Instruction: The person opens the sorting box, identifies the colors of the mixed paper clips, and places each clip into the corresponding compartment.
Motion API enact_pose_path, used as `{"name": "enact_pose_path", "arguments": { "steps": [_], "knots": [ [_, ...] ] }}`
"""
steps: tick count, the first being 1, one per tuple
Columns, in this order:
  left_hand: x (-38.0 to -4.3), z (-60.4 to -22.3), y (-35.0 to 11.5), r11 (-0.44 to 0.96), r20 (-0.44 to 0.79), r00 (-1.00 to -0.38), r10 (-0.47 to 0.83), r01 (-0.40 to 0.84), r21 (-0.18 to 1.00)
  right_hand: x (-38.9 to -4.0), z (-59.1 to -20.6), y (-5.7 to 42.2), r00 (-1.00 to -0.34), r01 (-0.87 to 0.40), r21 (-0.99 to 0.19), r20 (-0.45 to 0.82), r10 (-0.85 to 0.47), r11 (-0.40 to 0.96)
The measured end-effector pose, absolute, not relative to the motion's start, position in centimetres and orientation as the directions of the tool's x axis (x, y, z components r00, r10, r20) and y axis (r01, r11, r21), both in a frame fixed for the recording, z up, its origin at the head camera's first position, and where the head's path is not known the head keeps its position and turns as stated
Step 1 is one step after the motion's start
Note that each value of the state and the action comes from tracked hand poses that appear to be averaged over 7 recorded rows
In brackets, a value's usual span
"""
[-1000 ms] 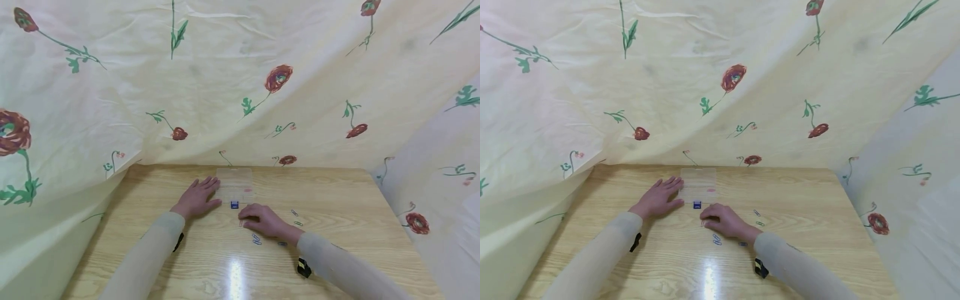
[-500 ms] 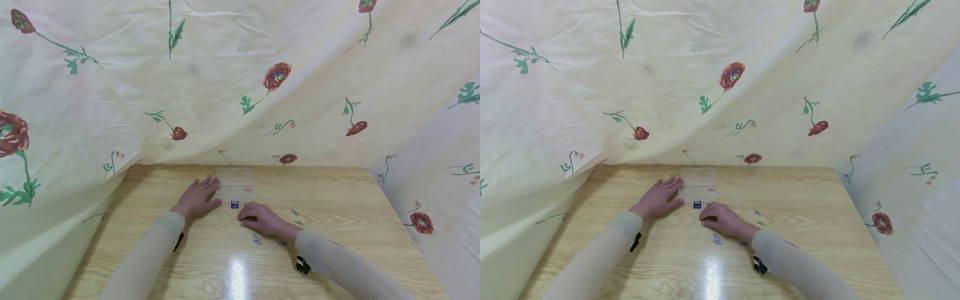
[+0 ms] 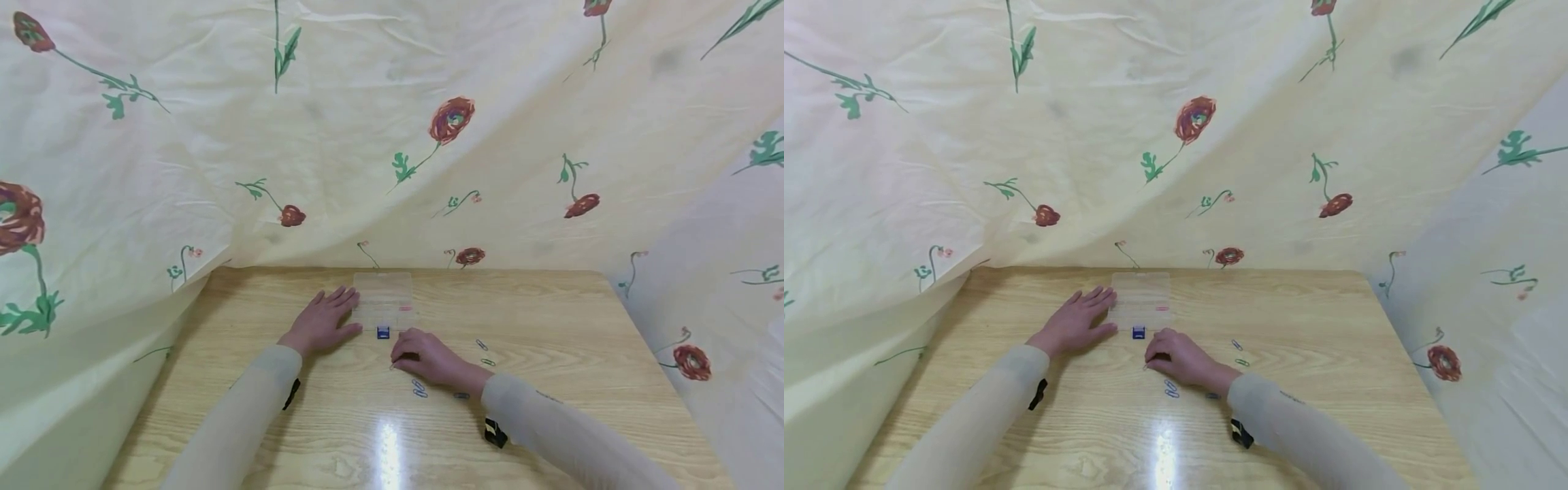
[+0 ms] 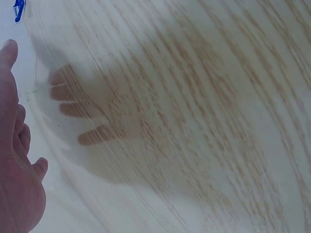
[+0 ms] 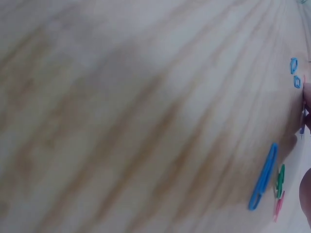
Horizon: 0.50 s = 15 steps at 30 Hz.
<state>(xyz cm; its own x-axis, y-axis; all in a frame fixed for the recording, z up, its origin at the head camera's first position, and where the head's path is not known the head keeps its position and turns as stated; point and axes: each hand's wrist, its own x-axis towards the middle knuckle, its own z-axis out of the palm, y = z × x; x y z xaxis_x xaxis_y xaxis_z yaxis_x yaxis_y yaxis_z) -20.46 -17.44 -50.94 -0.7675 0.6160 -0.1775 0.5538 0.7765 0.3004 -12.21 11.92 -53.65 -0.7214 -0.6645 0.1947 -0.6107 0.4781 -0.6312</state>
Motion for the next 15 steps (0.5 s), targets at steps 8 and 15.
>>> {"name": "enact_pose_path", "arguments": {
  "steps": [8, 15],
  "knots": [
    [-20.35, -50.75, -17.48, 0.776, -0.176, -0.766, 0.618, 0.557, 0.296, -11.86, -53.7, 11.57, -0.713, -0.653, -0.575, 0.249, -0.655, 0.492],
    [-20.4, -50.84, -17.43, 0.773, -0.171, -0.765, 0.621, 0.562, 0.293, -11.82, -53.86, 11.5, -0.71, -0.665, -0.554, 0.262, -0.653, 0.501]
  ]
}}
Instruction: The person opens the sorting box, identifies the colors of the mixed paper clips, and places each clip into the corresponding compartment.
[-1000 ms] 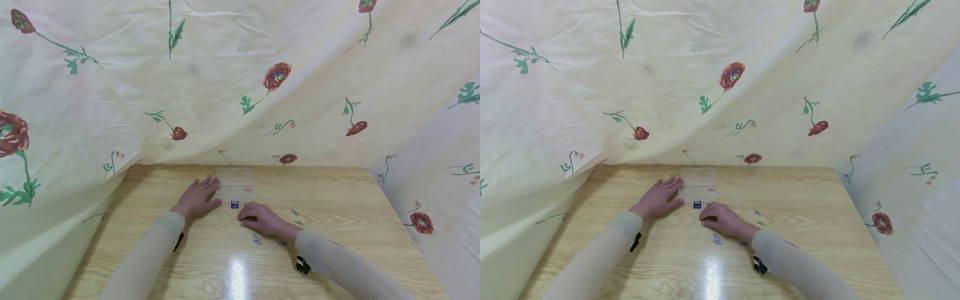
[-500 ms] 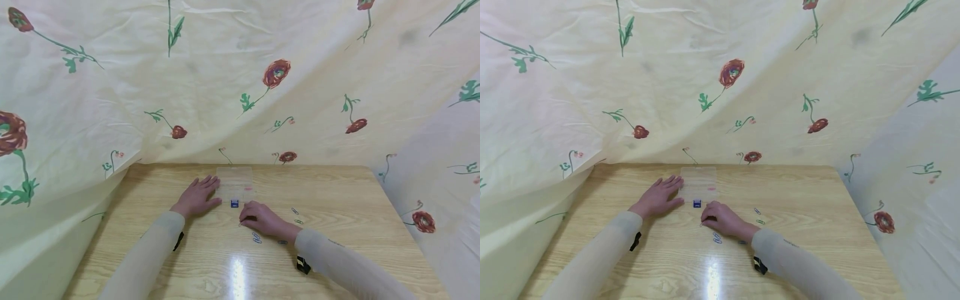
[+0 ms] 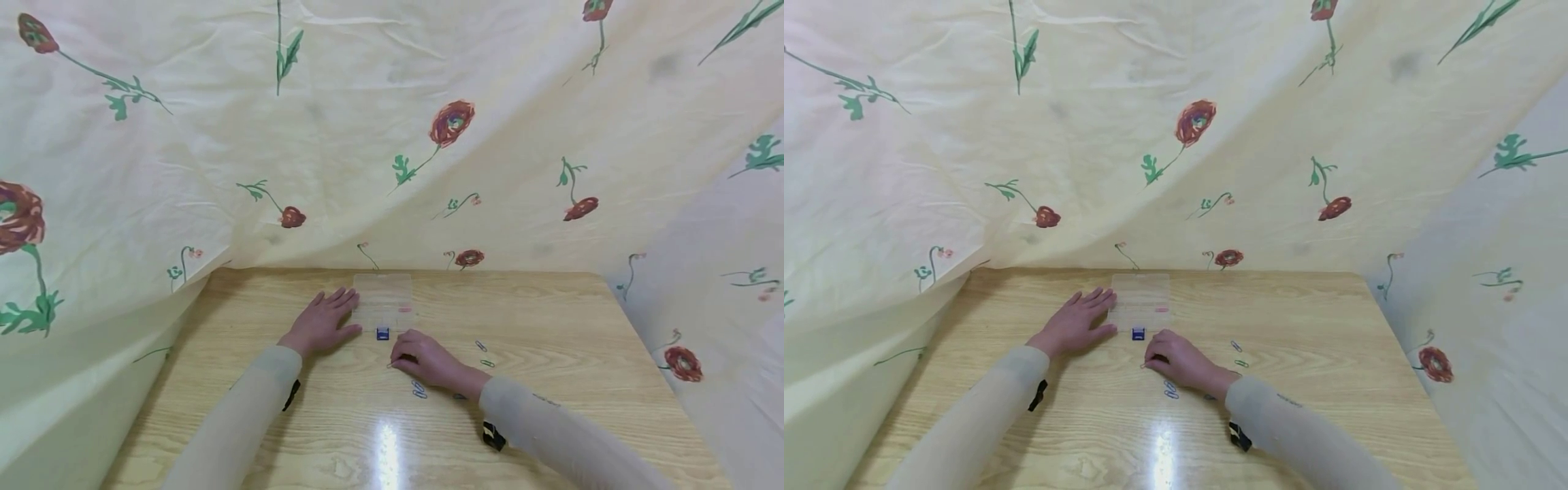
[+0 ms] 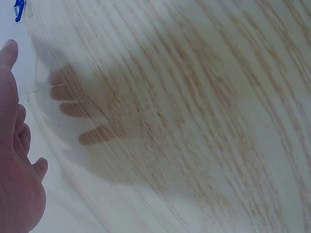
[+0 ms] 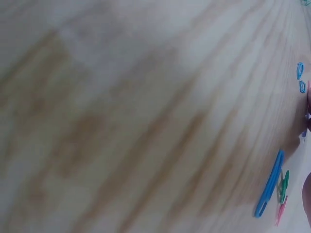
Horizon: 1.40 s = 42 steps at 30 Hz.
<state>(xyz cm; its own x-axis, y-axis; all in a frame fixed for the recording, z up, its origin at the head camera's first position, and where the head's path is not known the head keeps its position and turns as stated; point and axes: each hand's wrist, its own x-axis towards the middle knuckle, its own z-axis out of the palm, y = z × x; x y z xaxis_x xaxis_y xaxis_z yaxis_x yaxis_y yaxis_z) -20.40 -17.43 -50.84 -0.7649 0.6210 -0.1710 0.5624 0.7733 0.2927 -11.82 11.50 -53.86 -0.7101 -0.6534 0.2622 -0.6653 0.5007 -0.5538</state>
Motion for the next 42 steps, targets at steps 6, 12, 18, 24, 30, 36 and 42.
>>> {"name": "enact_pose_path", "arguments": {
  "steps": [6, 12, 18, 24, 30, 36, 42],
  "knots": [
    [-20.4, -51.1, -17.3, 0.769, -0.169, -0.762, 0.625, 0.563, 0.303, -11.5, -54.0, 11.9, -0.734, -0.625, -0.601, 0.236, -0.637, 0.498],
    [-20.5, -51.1, -17.3, 0.772, -0.163, -0.767, 0.62, 0.56, 0.302, -12.0, -54.0, 11.9, -0.735, -0.627, -0.595, 0.238, -0.635, 0.502],
    [-20.7, -51.0, -17.3, 0.777, -0.163, -0.773, 0.613, 0.551, 0.305, -12.4, -53.8, 11.8, -0.711, -0.653, -0.575, 0.243, -0.66, 0.492],
    [-21.0, -51.1, -17.3, 0.781, -0.177, -0.772, 0.611, 0.549, 0.297, -12.5, -53.4, 11.6, -0.697, -0.667, -0.555, 0.229, -0.68, 0.497],
    [-21.3, -51.4, -17.3, 0.78, -0.172, -0.772, 0.611, 0.553, 0.292, -12.5, -53.0, 11.3, -0.692, -0.672, -0.525, 0.192, -0.696, 0.523],
    [-21.2, -51.0, -17.2, 0.775, -0.168, -0.771, 0.614, 0.55, 0.31, -12.6, -53.2, 11.3, -0.668, -0.713, -0.441, 0.192, -0.719, 0.545],
    [-20.7, -50.6, -17.2, 0.778, -0.172, -0.772, 0.612, 0.549, 0.306, -12.4, -53.7, 11.3, -0.66, -0.731, -0.422, 0.237, -0.713, 0.536]
  ]
}}
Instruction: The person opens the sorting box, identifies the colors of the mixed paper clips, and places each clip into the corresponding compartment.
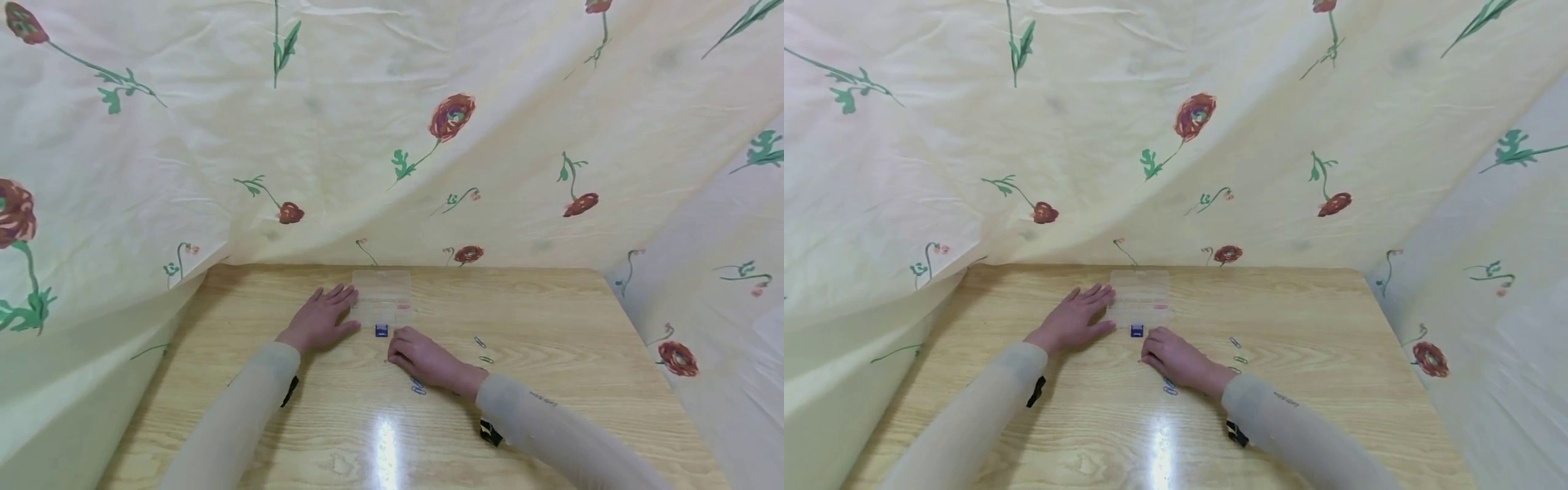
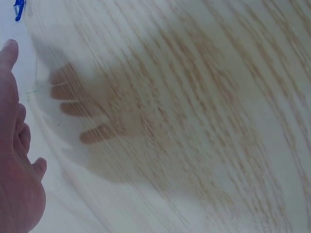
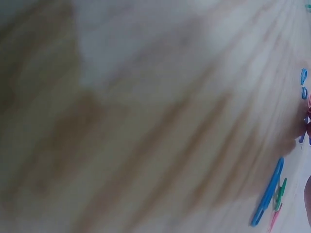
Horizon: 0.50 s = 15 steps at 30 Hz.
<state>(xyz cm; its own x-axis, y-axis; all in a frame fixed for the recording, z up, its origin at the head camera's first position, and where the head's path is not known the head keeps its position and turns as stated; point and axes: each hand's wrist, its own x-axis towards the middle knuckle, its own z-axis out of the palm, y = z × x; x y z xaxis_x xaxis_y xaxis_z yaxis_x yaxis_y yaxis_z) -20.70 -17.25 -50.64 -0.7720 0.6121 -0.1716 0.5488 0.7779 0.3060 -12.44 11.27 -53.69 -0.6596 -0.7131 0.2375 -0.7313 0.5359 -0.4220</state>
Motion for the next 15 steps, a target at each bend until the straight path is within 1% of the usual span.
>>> {"name": "enact_pose_path", "arguments": {
  "steps": [4, 8, 11, 15],
  "knots": [
    [-20.7, -50.6, -17.2, 0.771, -0.165, -0.77, 0.617, 0.55, 0.321, -12.3, -53.8, 11.4, -0.696, -0.696, -0.448, 0.228, -0.681, 0.561],
    [-20.8, -50.7, -17.2, 0.764, -0.15, -0.767, 0.625, 0.56, 0.321, -12.2, -53.2, 11.6, -0.744, -0.644, -0.506, 0.24, -0.624, 0.573],
    [-20.9, -51.0, -17.3, 0.768, -0.156, -0.767, 0.623, 0.56, 0.311, -12.6, -52.6, 11.8, -0.762, -0.632, -0.531, 0.293, -0.578, 0.564],
    [-20.9, -51.3, -17.3, 0.775, -0.171, -0.768, 0.617, 0.557, 0.298, -13.8, -51.8, 12.0, -0.753, -0.656, -0.525, 0.397, -0.525, 0.542]
  ]
}}
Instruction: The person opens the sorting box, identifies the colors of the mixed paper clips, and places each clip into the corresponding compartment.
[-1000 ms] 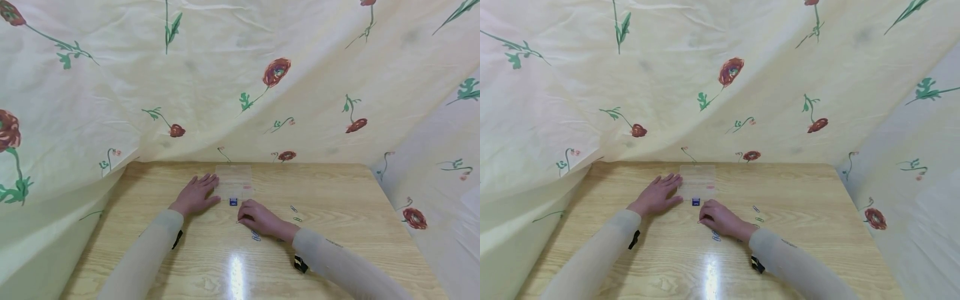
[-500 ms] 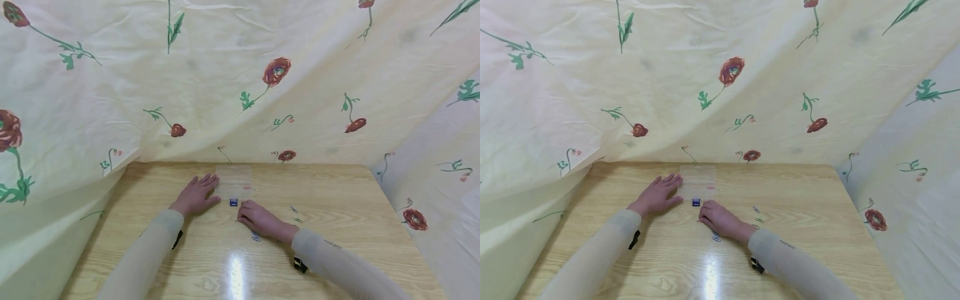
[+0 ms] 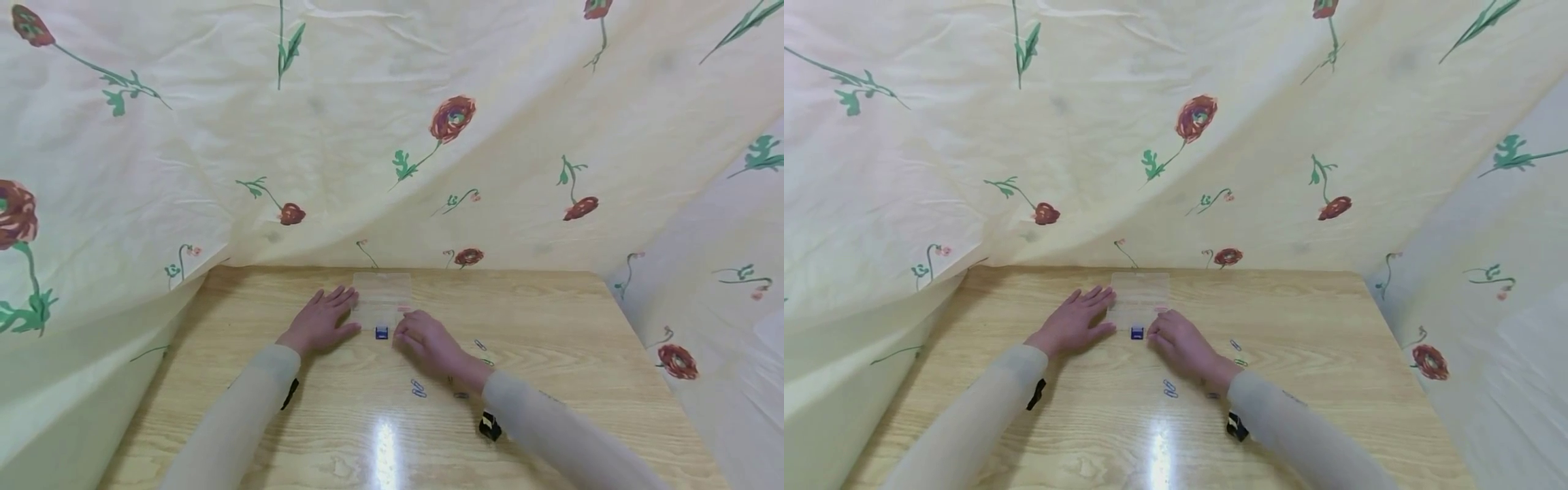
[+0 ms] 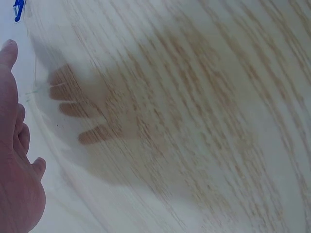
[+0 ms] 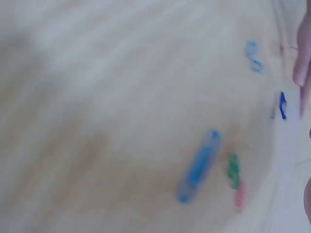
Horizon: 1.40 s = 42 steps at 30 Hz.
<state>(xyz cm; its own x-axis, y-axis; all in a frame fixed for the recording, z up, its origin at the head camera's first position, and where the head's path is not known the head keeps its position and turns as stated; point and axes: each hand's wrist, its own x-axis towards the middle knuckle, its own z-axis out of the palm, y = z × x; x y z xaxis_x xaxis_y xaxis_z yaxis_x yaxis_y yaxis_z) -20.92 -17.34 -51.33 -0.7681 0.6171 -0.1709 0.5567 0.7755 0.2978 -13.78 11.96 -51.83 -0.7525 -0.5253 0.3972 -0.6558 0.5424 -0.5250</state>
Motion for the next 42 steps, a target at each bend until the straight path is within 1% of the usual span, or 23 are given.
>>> {"name": "enact_pose_path", "arguments": {
  "steps": [3, 7, 13, 20, 27, 30, 33, 38, 42],
  "knots": [
    [-20.8, -51.4, -17.3, 0.776, -0.178, -0.767, 0.617, 0.554, 0.303, -14.9, -51.4, 12.2, -0.754, -0.657, -0.521, 0.445, -0.483, 0.545],
    [-20.6, -51.3, -17.3, 0.774, -0.181, -0.767, 0.616, 0.546, 0.321, -16.6, -51.2, 12.7, -0.776, -0.63, -0.52, 0.45, -0.442, 0.577],
    [-20.4, -51.5, -17.2, 0.768, -0.173, -0.765, 0.62, 0.548, 0.331, -18.5, -51.2, 13.5, -0.803, -0.595, -0.503, 0.411, -0.432, 0.627],
    [-20.6, -51.7, -17.1, 0.765, -0.16, -0.765, 0.624, 0.555, 0.326, -19.4, -51.6, 13.8, -0.819, -0.573, -0.486, 0.362, -0.444, 0.66],
    [-20.8, -51.7, -17.1, 0.763, -0.157, -0.762, 0.628, 0.564, 0.315, -19.6, -52.0, 14.0, -0.859, -0.512, -0.51, 0.305, -0.411, 0.692],
    [-20.9, -51.7, -17.1, 0.762, -0.153, -0.762, 0.629, 0.564, 0.318, -19.6, -51.9, 14.1, -0.857, -0.515, -0.51, 0.314, -0.408, 0.689],
    [-21.0, -51.8, -17.2, 0.762, -0.151, -0.763, 0.628, 0.565, 0.317, -19.3, -51.7, 14.2, -0.842, -0.539, -0.508, 0.344, -0.416, 0.672],
    [-21.1, -51.8, -17.4, 0.767, -0.152, -0.767, 0.624, 0.562, 0.31, -18.4, -51.4, 14.4, -0.841, -0.541, -0.542, 0.347, -0.415, 0.643],
    [-21.2, -51.7, -17.5, 0.766, -0.149, -0.768, 0.623, 0.562, 0.312, -17.0, -50.9, 14.6, -0.868, -0.495, -0.587, 0.303, -0.393, 0.64]
  ]
}}
